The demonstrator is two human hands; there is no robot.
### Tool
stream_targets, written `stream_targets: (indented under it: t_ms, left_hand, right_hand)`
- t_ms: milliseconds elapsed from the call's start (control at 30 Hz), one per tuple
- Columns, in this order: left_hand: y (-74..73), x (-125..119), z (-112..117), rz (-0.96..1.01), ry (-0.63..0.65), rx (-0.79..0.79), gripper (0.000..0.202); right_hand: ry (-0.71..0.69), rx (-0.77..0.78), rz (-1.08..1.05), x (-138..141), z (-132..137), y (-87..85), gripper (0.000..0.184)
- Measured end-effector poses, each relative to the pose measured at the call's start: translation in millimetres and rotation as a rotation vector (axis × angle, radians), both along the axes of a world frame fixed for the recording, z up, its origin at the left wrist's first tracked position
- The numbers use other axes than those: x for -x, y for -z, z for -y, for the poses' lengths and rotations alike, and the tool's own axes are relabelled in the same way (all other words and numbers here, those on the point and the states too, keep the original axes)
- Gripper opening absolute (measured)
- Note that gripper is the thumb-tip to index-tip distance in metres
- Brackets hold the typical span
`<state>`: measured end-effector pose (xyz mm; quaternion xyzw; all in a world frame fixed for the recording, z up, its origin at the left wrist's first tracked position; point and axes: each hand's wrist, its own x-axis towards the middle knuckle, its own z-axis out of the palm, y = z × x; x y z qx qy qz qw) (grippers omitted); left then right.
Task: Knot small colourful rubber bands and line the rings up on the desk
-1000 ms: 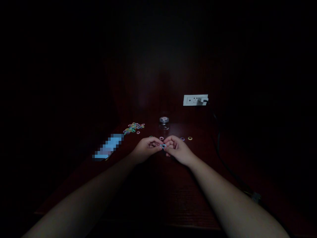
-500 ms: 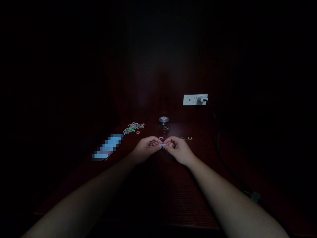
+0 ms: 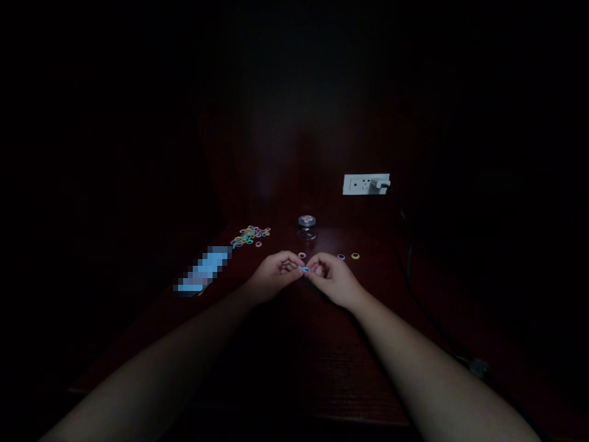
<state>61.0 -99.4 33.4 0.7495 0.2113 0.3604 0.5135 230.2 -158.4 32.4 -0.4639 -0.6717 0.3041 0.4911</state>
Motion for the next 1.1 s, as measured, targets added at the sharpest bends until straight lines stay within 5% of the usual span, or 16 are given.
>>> stream_targets:
  t_ms: [267,667,1100]
  left_hand:
    - [-2.5,1.1,2.3,-0.052,-0.041,-0.076,0.018]
    - [-2.4,2.1,1.5,-0.106,-0.046,-0.159,0.015]
    - [-0.9,3.4,3.8,-0.167,-0.021,-0.166,0.019]
  right_hand:
    - [0.046,-0.009,0.011,-4.7,-3.0,2.5,0.02]
    - [-0.142,0.216,-0.168,0.2,1.5,-2.7,0.027]
    - [-0.119,0.201,-0.215,0.2,-0.2,-0.1,0.021]
